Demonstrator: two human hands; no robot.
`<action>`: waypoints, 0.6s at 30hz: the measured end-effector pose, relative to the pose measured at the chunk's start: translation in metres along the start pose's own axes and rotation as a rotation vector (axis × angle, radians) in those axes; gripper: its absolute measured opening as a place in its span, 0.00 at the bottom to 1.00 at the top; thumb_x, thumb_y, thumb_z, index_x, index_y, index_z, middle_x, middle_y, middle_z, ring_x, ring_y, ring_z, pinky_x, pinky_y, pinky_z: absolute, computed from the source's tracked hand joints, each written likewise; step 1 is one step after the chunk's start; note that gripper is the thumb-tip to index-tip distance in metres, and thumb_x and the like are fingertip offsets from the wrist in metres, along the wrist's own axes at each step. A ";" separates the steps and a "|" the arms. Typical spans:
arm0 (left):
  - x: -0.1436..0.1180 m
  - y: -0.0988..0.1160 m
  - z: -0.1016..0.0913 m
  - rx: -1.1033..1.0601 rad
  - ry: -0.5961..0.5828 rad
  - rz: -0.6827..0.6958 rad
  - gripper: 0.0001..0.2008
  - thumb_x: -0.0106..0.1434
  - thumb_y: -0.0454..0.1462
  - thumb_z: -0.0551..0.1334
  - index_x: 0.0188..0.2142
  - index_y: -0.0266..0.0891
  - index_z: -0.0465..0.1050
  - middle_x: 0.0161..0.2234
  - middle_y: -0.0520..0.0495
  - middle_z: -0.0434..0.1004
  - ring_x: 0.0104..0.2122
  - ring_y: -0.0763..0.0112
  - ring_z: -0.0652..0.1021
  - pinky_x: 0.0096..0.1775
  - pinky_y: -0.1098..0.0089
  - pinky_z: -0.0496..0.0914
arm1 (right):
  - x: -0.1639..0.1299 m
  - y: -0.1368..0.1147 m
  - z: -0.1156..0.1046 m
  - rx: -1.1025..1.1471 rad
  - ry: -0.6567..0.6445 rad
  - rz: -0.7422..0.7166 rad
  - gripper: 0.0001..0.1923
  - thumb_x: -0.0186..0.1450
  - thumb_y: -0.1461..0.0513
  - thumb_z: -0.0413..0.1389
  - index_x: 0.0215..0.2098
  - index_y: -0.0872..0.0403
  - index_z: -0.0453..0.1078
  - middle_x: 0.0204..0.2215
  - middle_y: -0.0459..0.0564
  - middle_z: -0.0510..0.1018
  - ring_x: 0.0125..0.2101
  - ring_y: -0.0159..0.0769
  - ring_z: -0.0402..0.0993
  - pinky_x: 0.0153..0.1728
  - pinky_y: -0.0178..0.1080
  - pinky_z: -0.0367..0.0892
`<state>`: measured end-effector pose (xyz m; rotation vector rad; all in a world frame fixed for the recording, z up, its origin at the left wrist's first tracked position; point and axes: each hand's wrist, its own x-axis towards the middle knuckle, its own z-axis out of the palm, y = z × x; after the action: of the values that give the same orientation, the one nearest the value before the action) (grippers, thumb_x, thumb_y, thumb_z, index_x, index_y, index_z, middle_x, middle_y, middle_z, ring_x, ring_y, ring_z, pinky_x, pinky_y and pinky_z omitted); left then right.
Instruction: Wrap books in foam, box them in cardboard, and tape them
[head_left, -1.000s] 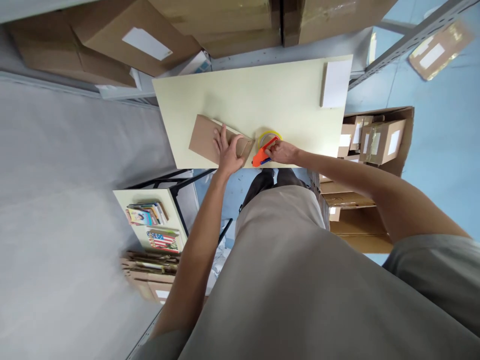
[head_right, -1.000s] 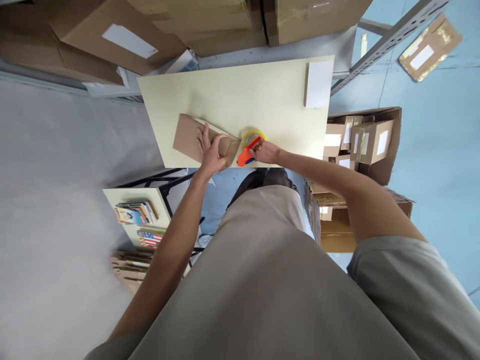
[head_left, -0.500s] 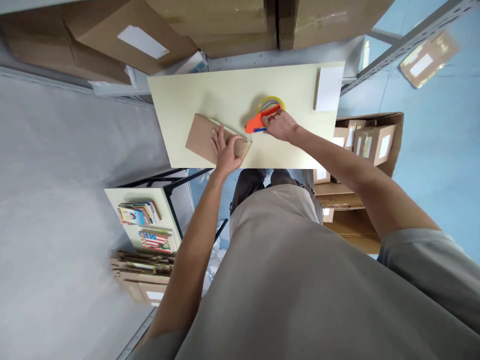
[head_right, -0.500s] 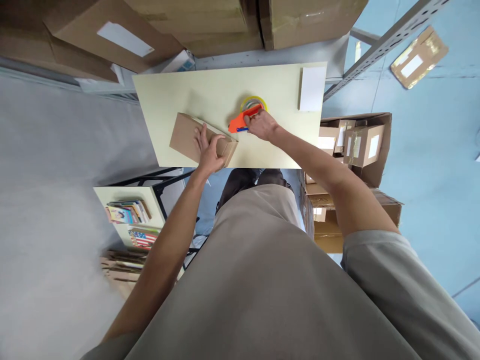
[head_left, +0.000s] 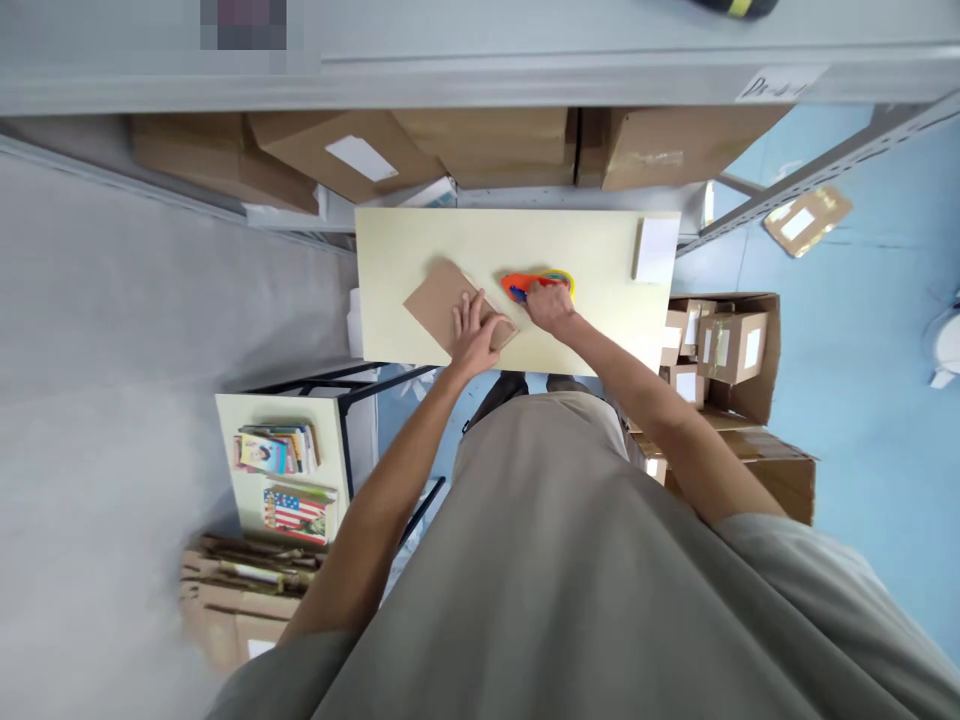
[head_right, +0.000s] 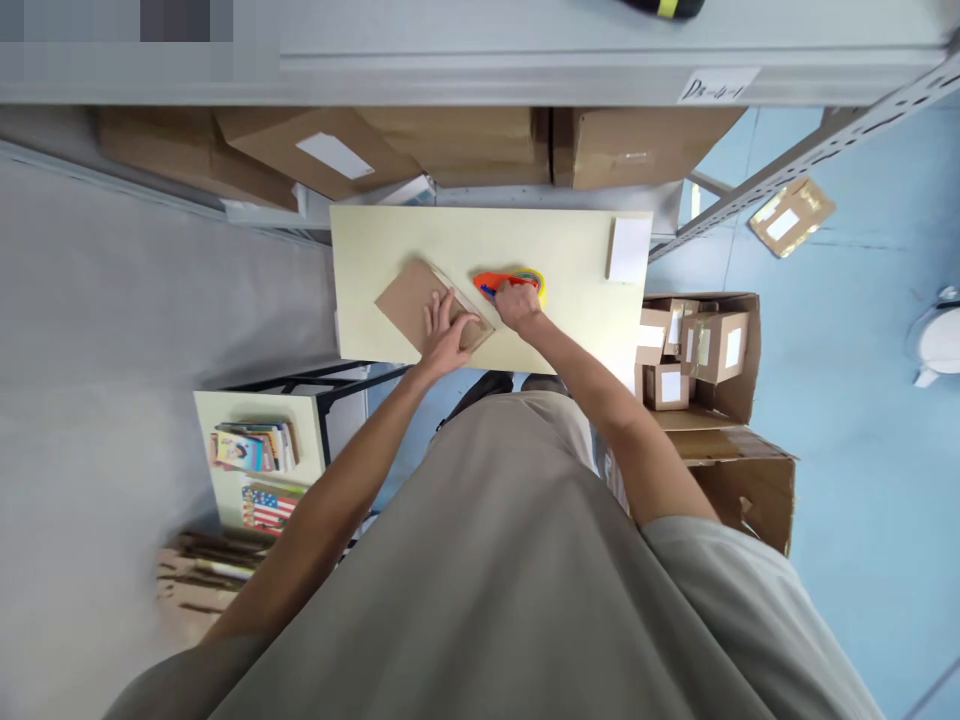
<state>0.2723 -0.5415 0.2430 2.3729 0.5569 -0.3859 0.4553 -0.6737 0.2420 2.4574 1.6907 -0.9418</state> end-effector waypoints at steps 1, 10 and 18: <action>-0.002 0.000 -0.001 0.019 -0.016 0.020 0.30 0.58 0.31 0.74 0.60 0.46 0.79 0.87 0.44 0.38 0.85 0.38 0.32 0.81 0.34 0.30 | -0.001 -0.007 -0.006 0.003 0.018 0.079 0.30 0.84 0.60 0.37 0.65 0.73 0.73 0.55 0.85 0.83 0.52 0.63 0.86 0.51 0.57 0.76; 0.005 0.055 -0.060 -0.050 0.377 0.192 0.51 0.66 0.50 0.74 0.82 0.47 0.56 0.82 0.30 0.54 0.84 0.36 0.50 0.82 0.39 0.47 | -0.050 -0.066 -0.115 0.126 0.297 0.426 0.34 0.86 0.46 0.37 0.67 0.62 0.68 0.46 0.73 0.88 0.45 0.60 0.88 0.44 0.49 0.78; 0.087 0.115 -0.202 -0.180 0.890 0.543 0.37 0.73 0.38 0.66 0.78 0.39 0.57 0.73 0.25 0.65 0.76 0.41 0.68 0.76 0.41 0.60 | -0.028 -0.079 -0.271 0.072 0.809 0.348 0.27 0.82 0.51 0.47 0.65 0.64 0.66 0.51 0.74 0.85 0.48 0.66 0.85 0.52 0.59 0.79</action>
<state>0.4288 -0.4623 0.4185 2.3040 0.2695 0.9549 0.5081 -0.5733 0.5021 3.2792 1.2428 0.0635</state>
